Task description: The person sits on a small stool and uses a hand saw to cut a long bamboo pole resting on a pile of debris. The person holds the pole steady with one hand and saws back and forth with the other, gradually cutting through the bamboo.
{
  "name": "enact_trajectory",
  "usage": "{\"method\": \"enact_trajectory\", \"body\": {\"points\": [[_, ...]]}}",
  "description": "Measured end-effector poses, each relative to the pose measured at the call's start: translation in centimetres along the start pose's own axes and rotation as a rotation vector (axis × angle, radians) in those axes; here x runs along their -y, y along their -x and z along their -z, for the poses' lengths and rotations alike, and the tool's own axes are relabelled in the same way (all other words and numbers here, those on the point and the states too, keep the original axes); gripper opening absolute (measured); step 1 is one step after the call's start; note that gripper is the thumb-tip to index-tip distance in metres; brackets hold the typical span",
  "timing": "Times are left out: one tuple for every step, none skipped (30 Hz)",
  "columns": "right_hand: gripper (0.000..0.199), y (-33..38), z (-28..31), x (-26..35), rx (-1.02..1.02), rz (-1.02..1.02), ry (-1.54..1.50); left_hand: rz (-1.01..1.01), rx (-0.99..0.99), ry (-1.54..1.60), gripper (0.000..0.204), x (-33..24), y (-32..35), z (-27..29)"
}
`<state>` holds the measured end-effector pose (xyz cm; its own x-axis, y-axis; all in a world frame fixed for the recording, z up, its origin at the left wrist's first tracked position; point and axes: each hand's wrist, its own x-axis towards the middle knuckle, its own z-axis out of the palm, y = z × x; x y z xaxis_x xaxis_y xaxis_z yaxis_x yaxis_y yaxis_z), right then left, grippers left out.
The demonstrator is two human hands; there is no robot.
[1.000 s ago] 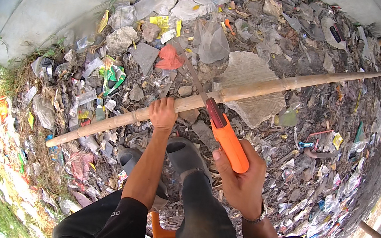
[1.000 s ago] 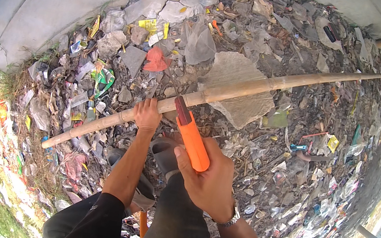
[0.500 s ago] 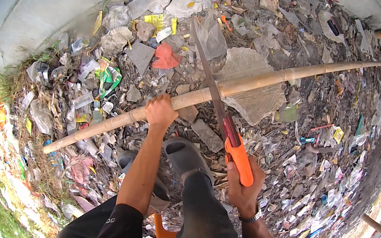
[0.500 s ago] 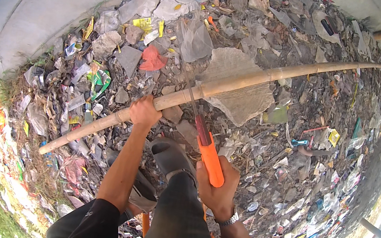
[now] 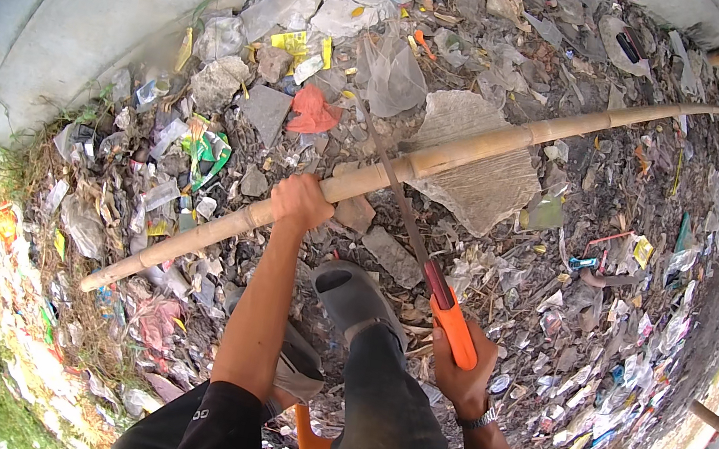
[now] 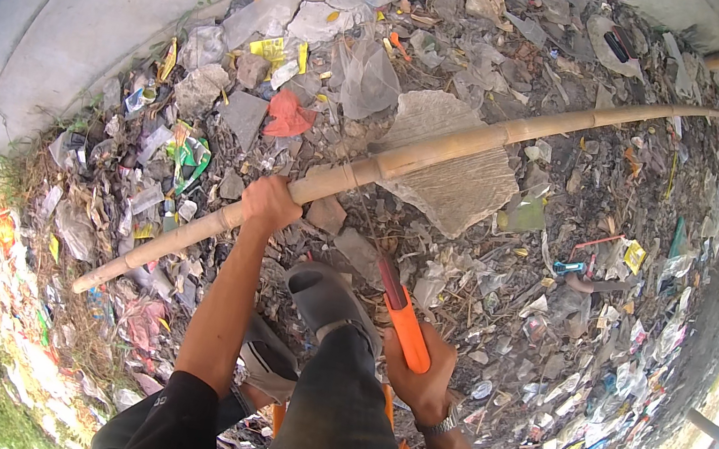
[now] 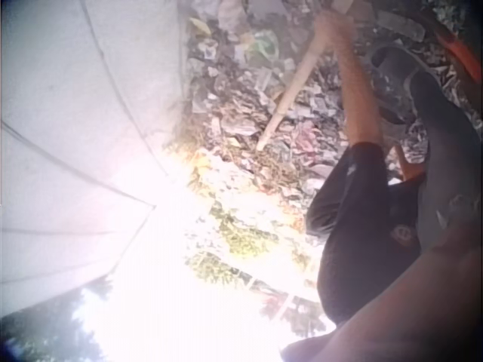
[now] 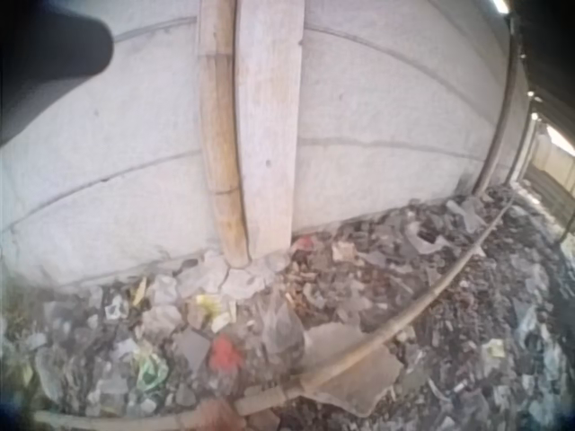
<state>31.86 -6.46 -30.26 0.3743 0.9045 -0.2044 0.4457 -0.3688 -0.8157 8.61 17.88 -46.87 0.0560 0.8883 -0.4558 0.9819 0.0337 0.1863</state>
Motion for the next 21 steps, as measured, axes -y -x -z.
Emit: {"method": "enact_trajectory", "body": {"points": [[0.021,0.1,0.2,0.1,0.01,-0.01,0.004,-0.007,0.026,-0.007,0.037,0.3,-0.6,0.2],[0.022,0.2,0.6,0.4,0.02,-0.021,0.008,-0.009,0.061,-0.022,0.039,0.6,-1.1,0.3],[0.022,0.3,0.9,0.4,0.026,-0.033,0.016,-0.016,0.097,-0.035,0.042,0.6,-1.7,0.4],[0.021,0.4,1.0,0.3,0.028,-0.036,0.018,-0.018,0.134,-0.05,0.044,1.0,-2.2,0.7],[0.021,0.4,1.1,0.2,0.031,-0.039,0.02,-0.016,0.268,-0.014,0.046,1.4,-3.1,1.2],[0.021,0.5,1.1,0.1,0.035,-0.042,0.023,-0.013,0.403,0.024,0.048,1.8,-3.9,1.9],[0.021,0.4,1.0,0.1,0.034,-0.03,0.033,-0.009,0.538,0.061,0.049,2.3,-4.4,2.4],[0.022,0.2,0.9,0.1,0.034,-0.018,0.043,0.007,0.545,0.143,0.055,3.0,-4.7,1.9],[0.022,0.1,0.9,0.0,0.034,-0.006,0.054,-0.101,0.345,0.14,0.056,3.0,-4.2,1.6],[0.022,0.1,0.8,-0.2,0.032,-0.007,0.065,-0.205,0.144,0.136,0.058,3.1,-3.3,1.1],[0.023,0.1,0.7,-0.4,0.031,-0.007,0.075,-0.306,-0.058,0.129,0.059,3.1,-2.4,0.7],[0.023,0.0,0.6,-0.5,0.028,-0.003,0.086,-0.32,-0.115,0.114,0.06,3.1,-1.8,0.0],[0.024,0.0,0.4,-0.5,0.035,-0.013,0.069,-0.33,-0.175,0.09,0.062,3.2,-1.2,-0.6],[0.024,-0.1,0.3,-0.6,0.042,-0.023,0.054,-0.34,-0.235,0.065,0.063,3.4,-0.9,-1.0],[0.024,0.0,0.3,-0.8,0.046,-0.036,0.045,-0.306,-0.22,0.044,0.061,3.1,-0.7,-1.0],[0.025,0.0,0.3,-0.9,0.045,-0.008,0.059,-0.272,-0.204,0.023,0.06,2.8,-0.5,-1.0],[0.025,0.1,0.3,-0.8,0.049,-0.004,0.06,-0.238,-0.188,0.004,0.058,2.6,-0.3,-1.0],[0.025,0.0,0.5,-0.5,0.051,-0.001,0.068,-0.199,-0.177,0.007,0.057,1.9,-0.3,-0.5],[0.024,0.1,0.7,-0.3,0.055,0.002,0.074,-0.157,-0.166,0.008,0.055,1.3,-0.2,0.3],[0.024,0.1,0.9,-0.1,0.048,0.002,0.067,-0.116,-0.155,0.009,0.053,1.0,-0.2,0.8],[0.023,0.1,0.9,0.3,0.043,0.004,0.056,-0.127,-0.177,0.026,0.052,1.1,-0.3,0.8]]}}
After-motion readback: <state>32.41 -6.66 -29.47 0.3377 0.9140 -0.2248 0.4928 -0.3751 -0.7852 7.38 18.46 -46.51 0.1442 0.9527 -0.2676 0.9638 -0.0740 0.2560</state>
